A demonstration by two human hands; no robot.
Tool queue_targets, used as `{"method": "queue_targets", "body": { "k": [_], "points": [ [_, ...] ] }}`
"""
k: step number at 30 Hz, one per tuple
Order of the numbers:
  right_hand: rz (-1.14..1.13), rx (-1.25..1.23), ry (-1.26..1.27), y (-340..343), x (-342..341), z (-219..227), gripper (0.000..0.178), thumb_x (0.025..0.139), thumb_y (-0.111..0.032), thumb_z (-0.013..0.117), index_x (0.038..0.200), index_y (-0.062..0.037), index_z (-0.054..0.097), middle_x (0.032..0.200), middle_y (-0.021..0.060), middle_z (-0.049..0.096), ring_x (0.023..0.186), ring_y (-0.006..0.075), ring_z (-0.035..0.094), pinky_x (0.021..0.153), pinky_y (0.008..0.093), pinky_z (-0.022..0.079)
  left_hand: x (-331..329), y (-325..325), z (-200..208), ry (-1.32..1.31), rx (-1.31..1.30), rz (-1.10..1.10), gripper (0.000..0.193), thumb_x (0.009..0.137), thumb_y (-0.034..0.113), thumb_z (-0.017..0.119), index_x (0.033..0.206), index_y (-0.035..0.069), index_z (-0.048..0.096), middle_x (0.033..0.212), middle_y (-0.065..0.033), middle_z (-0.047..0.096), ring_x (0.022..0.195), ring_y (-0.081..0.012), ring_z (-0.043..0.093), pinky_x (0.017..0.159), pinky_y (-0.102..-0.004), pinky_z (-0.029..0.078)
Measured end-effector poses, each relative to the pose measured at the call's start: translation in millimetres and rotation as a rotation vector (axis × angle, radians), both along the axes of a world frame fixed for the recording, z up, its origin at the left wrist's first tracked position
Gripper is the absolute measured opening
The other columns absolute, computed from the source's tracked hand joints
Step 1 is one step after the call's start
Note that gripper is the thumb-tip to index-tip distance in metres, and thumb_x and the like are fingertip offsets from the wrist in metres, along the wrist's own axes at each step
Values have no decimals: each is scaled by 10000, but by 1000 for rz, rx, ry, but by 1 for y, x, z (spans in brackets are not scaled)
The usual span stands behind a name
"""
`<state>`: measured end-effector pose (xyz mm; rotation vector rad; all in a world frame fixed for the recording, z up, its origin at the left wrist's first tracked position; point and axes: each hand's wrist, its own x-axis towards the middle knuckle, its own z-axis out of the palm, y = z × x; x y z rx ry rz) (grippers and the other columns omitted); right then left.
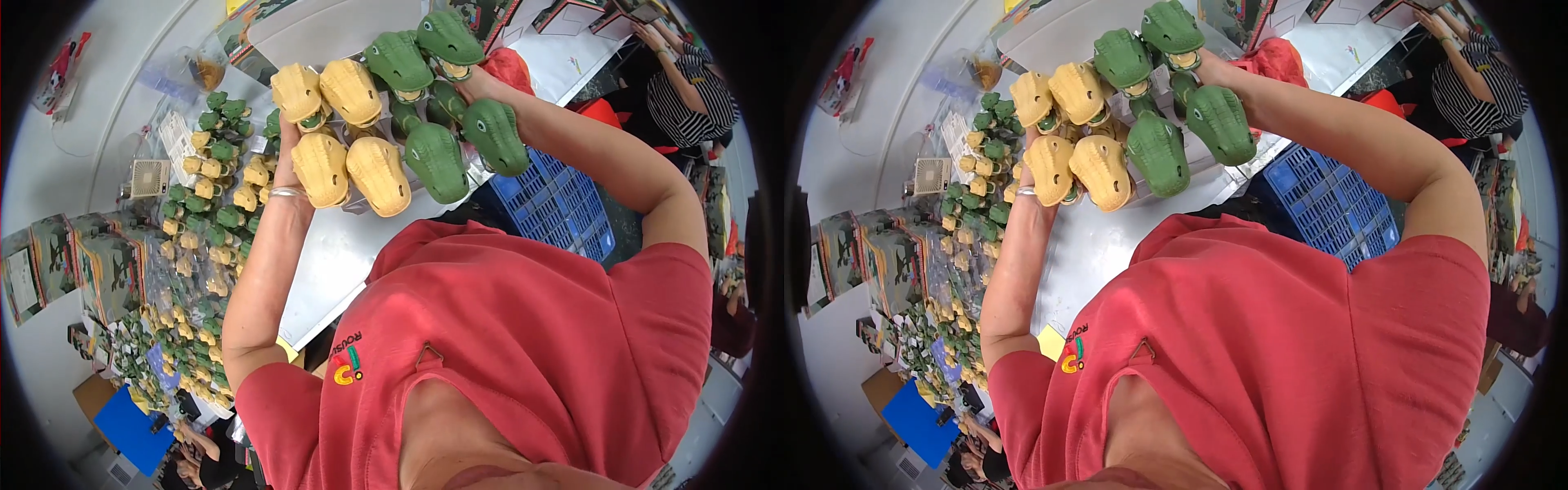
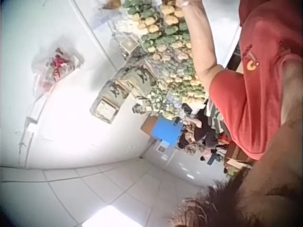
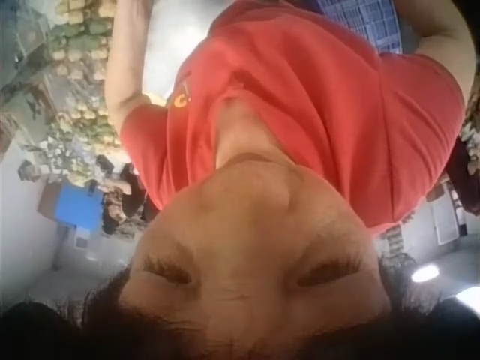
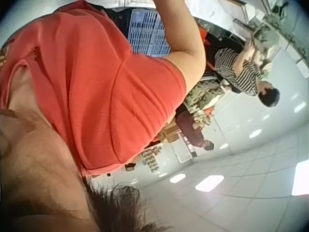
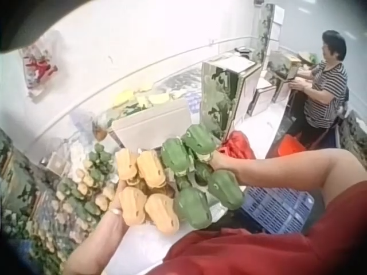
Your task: Packing toy dinosaurs into display boxes at a factory workstation.
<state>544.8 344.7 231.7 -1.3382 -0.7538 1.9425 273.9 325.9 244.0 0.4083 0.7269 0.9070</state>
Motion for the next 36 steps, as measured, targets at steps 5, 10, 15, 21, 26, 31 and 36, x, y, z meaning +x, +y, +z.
{"method": "queue_targets", "body": {
  "k": [5, 10, 15, 21, 26, 31, 36],
  "points": [
    [-85, -71, -69, -2, -13, -13, 493, 803, -553, 500, 983, -103, 587, 893, 51, 624, 646, 187, 586, 524, 369, 491, 1, -4, 0, 66, 84, 55, 593, 843, 589, 419, 1258, 165, 421, 1173, -8, 504, 1063, -194, 501, 876, -364, 457],
    [14, -85, -63, -17, -23, 27, 614, 805, -622, 423, 1116, -95, 474, 919, 82, 576, 786, 210, 587, 671, 376, 502, 3, -1, 5, 19, 83, 55, 568, 857, 556, 428, 1269, 166, 410, 1221, -27, 473, 1078, -202, 501, 886, -369, 452],
    [-47, 19, 13, -3, -8, -21, 571, 805, -614, 440, 1044, -100, 504, 811, 65, 576, 722, 199, 579, 630, 358, 501, 18, 0, 7, 179, 130, 82, 568, 869, 543, 408, 1292, 166, 371, 1223, -46, 467, 1078, -221, 506, 857, -390, 473],
    [-118, -113, 2, -9, -13, -6, 458, 820, -546, 462, 800, -99, 561, 674, 39, 548, 548, 158, 519, 498, 306, 442, 17, 7, -13, 41, 167, 56, 616, 846, 582, 412, 1312, 188, 326, 1242, -49, 443, 1059, -241, 526, 814, -402, 499],
    [-56, -26, 80, -3, -14, 15, 489, 833, -542, 431, 801, -76, 574, 672, 45, 559, 557, 147, 530, 488, 288, 444, 13, 12, -8, 42, 161, 59, 619, 846, 603, 384, 1303, 188, 343, 1247, -41, 435, 1067, -246, 524, 821, -403, 497],
    [-124, -64, 47, 2, -19, 2, 478, 842, -525, 424, 801, -76, 580, 656, 49, 558, 559, 162, 537, 491, 294, 450, 17, 12, -2, 59, 149, 62, 627, 851, 613, 353, 1311, 188, 337, 1264, -39, 423, 1086, -249, 516, 823, -411, 499],
    [-135, -34, 91, 19, -7, -51, 437, 838, -515, 442, 812, -101, 581, 674, 38, 563, 571, 163, 538, 498, 324, 448, 21, 17, 1, 55, 183, 44, 643, 847, 625, 341, 1300, 168, 352, 1244, -51, 445, 1087, -250, 519, 818, -426, 502]
  ]
}}
